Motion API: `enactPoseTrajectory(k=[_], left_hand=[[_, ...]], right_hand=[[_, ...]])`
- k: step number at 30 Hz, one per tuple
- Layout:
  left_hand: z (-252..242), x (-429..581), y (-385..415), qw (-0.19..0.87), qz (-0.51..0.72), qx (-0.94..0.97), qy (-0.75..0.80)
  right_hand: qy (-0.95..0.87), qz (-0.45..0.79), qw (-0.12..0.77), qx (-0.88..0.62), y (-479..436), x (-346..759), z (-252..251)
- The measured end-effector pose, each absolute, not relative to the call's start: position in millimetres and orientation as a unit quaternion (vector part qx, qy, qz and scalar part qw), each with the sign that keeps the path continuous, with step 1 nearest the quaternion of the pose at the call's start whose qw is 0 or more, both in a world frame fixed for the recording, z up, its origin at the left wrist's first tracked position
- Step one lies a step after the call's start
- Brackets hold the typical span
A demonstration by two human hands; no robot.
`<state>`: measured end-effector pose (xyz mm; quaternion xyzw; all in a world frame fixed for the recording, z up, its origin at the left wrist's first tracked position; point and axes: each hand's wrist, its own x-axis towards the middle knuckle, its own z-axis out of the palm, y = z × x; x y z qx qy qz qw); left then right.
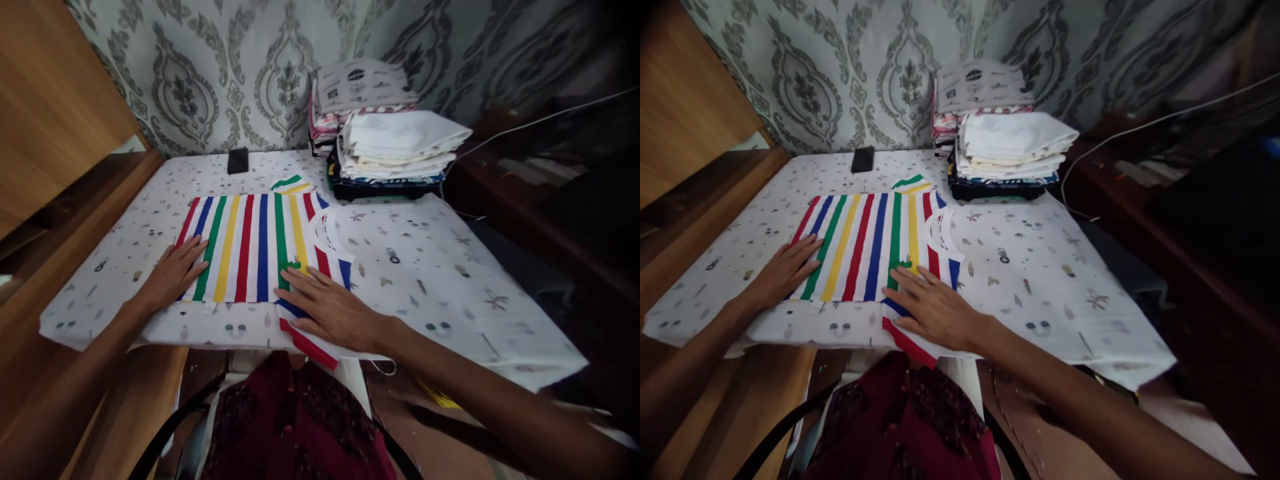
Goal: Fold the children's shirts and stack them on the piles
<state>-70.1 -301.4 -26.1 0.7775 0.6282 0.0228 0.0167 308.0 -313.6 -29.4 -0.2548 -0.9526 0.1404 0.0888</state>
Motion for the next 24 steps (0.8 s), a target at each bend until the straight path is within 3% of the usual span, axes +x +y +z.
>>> enactPoseTrajectory(k=[11,17,20,24], left_hand=[[-15.4,-37.2,-292.8,0.022,0.023,0.800,0.600],[-5.9,1.9,-244.3,0.063,-0.012,0.841,0.538],[-11.5,-12.4,-208.5,0.069,-0.010,0.822,0.565],[-21.2,-51.1,-163.2,0.039,0.035,0.793,0.607]], right_hand=[[-0.919,0.145,0.132,-0.341,-299.9,333.0,-17.6],[-0.910,0.114,0.130,-0.377,-234.0,298.5,-7.6],[-0.890,0.107,0.103,-0.431,-194.3,294.0,-1.4],[-0.838,0.096,0.129,-0.522,-140.5,289.6,1.5]])
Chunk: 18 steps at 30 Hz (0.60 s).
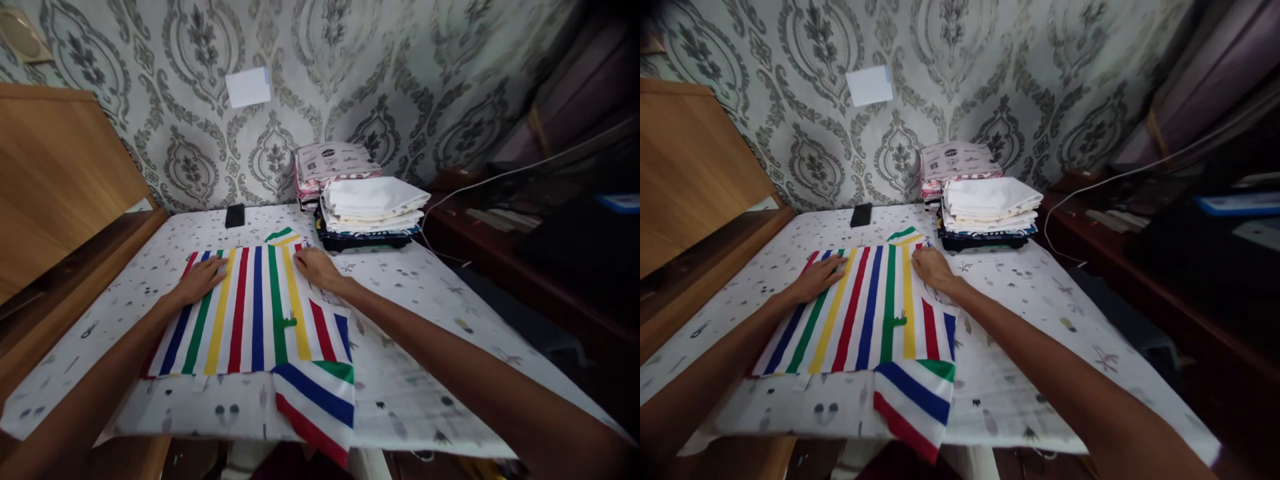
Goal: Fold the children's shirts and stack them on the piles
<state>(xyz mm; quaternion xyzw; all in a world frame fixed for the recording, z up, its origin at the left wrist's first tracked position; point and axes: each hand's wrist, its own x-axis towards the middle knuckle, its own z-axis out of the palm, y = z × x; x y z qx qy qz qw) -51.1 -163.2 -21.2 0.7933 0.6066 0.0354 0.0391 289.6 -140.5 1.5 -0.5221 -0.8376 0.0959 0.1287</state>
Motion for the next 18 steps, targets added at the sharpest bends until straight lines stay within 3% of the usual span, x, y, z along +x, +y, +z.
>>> enactPoseTrajectory(k=[10,15,18], left_hand=[[-12.5,-95.5,-86.1,-0.017,0.022,0.766,0.642],[1.0,-90.3,-82.7,-0.008,0.025,0.782,0.623],[10.3,-87.9,-98.8,-0.029,0.085,0.785,0.613]], right_hand=[[-0.721,0.148,0.132,-0.664,-6.7,256.3,-2.0],[-0.710,0.155,0.170,-0.666,-2.4,256.6,2.2],[-0.714,0.138,0.213,-0.652,-19.6,265.1,16.7]])
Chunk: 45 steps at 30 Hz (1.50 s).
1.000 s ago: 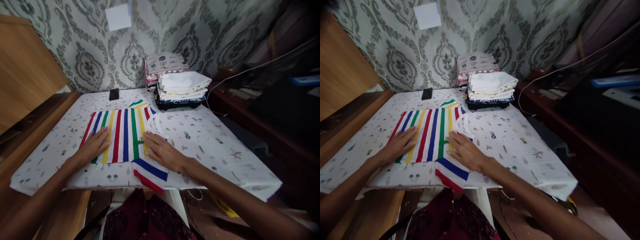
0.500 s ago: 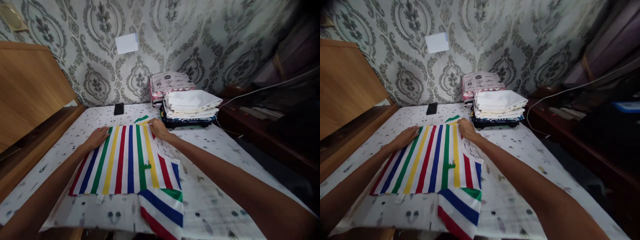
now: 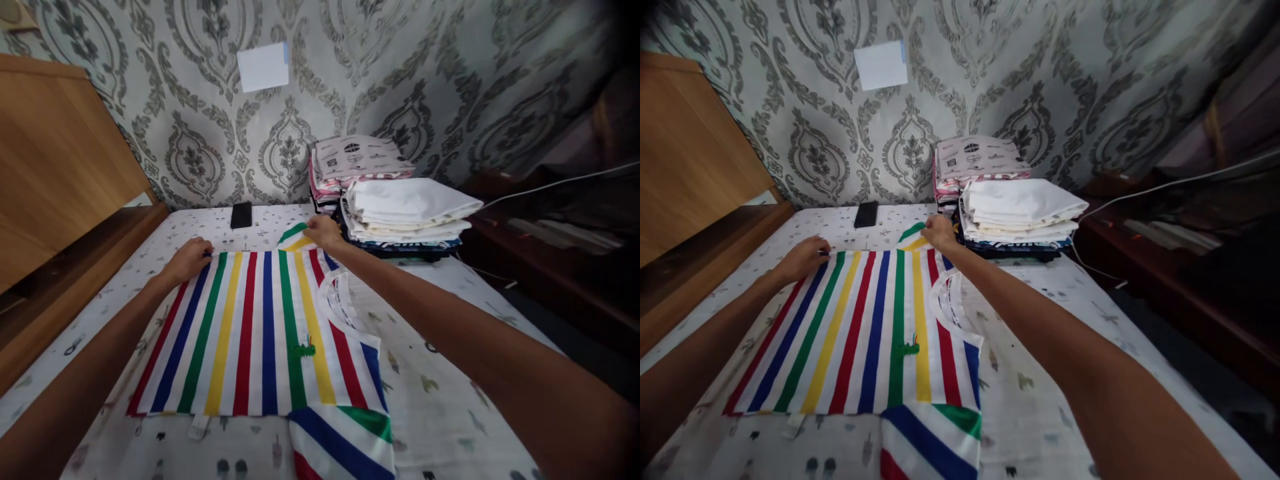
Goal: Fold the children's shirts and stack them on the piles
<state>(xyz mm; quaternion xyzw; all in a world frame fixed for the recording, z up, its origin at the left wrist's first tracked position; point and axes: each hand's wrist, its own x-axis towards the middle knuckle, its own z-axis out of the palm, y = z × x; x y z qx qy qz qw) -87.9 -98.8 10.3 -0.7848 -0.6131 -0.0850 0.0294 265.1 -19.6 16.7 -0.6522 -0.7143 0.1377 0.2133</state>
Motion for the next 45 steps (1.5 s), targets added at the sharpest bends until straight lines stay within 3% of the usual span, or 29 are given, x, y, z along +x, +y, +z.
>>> enactPoseTrajectory(k=[6,12,15,18,23,28,33,37,45], left_hand=[[22.0,-84.1,-152.1,0.046,-0.123,-0.791,-0.597],[9.0,-82.6,-181.1,0.083,-0.003,-0.810,-0.580],[8.1,-87.1,-186.2,0.081,0.021,-0.806,-0.586],[14.2,-85.0,-191.6,0.077,0.033,-0.795,-0.601],[12.2,-55.2,-194.7,-0.016,-0.075,-0.801,-0.594],[-15.7,-54.2,-190.1,-0.066,-0.012,-0.755,-0.653],[-29.5,-79.0,-191.3,-0.039,0.007,-0.734,-0.678],[-25.6,-76.6,-193.9,-0.039,0.003,-0.727,-0.685],[3.0,-64.2,-227.5,-0.034,-0.048,-0.754,-0.654]], right_hand=[[-0.772,0.120,0.331,-0.529,-101.5,299.1,28.7],[-0.868,0.083,0.134,-0.470,-171.3,325.1,-1.2],[-0.875,0.092,0.098,-0.464,-174.4,333.4,-2.8],[-0.872,0.093,0.122,-0.464,-166.4,331.1,4.5],[-0.860,0.090,0.241,-0.441,-144.5,297.4,5.0],[-0.875,0.121,0.172,-0.436,-129.4,294.2,-22.9],[-0.888,0.129,0.200,-0.394,-142.2,326.8,-29.6],[-0.914,0.107,0.203,-0.334,-161.0,335.3,-19.0],[-0.902,0.081,0.213,-0.366,-210.5,359.2,-14.0]])
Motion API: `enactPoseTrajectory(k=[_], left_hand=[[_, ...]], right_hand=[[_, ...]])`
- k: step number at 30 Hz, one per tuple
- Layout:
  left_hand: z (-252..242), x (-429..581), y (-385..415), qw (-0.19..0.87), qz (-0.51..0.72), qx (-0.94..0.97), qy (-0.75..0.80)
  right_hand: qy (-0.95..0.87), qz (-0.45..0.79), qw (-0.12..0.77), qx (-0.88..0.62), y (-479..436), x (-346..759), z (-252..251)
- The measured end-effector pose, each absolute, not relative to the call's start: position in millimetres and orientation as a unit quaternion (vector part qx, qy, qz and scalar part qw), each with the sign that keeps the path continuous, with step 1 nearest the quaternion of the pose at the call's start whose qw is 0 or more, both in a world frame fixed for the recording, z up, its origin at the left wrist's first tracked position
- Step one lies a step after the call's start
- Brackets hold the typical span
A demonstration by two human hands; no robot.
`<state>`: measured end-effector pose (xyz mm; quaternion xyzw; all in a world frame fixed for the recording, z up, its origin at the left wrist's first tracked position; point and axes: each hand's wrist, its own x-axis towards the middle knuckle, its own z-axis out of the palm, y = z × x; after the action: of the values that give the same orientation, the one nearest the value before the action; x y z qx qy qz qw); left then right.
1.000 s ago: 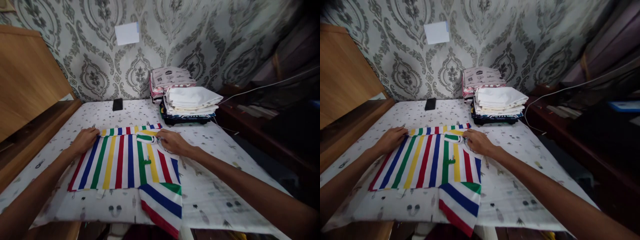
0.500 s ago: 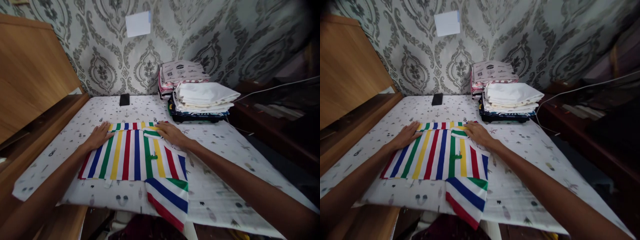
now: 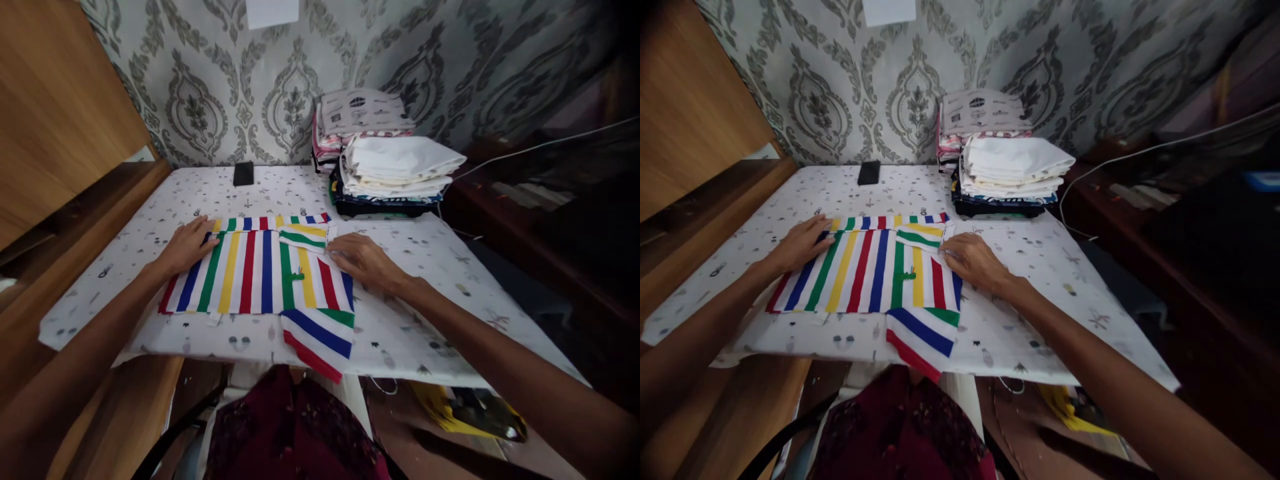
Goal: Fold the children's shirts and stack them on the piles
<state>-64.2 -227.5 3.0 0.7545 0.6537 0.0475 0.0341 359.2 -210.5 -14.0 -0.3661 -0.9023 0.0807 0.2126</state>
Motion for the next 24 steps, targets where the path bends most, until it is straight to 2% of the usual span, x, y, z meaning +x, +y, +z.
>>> enactPoseTrajectory(k=[5,11,16,19,24], left_hand=[[21.0,-69.0,-298.9,0.151,0.060,0.833,0.529],[13.4,-90.0,-362.8,0.147,0.039,0.840,0.521],[8.6,-89.9,-362.7,0.111,0.067,0.818,0.560],[16.9,-85.3,-352.9,0.143,0.088,0.787,0.593],[33.6,-85.0,-336.7,0.236,0.085,0.744,0.620]], right_hand=[[-0.927,0.103,0.189,-0.307,-275.7,390.3,-10.3],[-0.959,0.089,0.130,-0.235,-321.6,397.1,-7.4],[-0.953,0.076,0.178,-0.234,-319.2,375.5,-12.3],[-0.941,0.114,0.202,-0.245,-314.7,369.9,-8.5],[-0.942,0.186,0.128,-0.248,-310.0,378.1,8.9]])
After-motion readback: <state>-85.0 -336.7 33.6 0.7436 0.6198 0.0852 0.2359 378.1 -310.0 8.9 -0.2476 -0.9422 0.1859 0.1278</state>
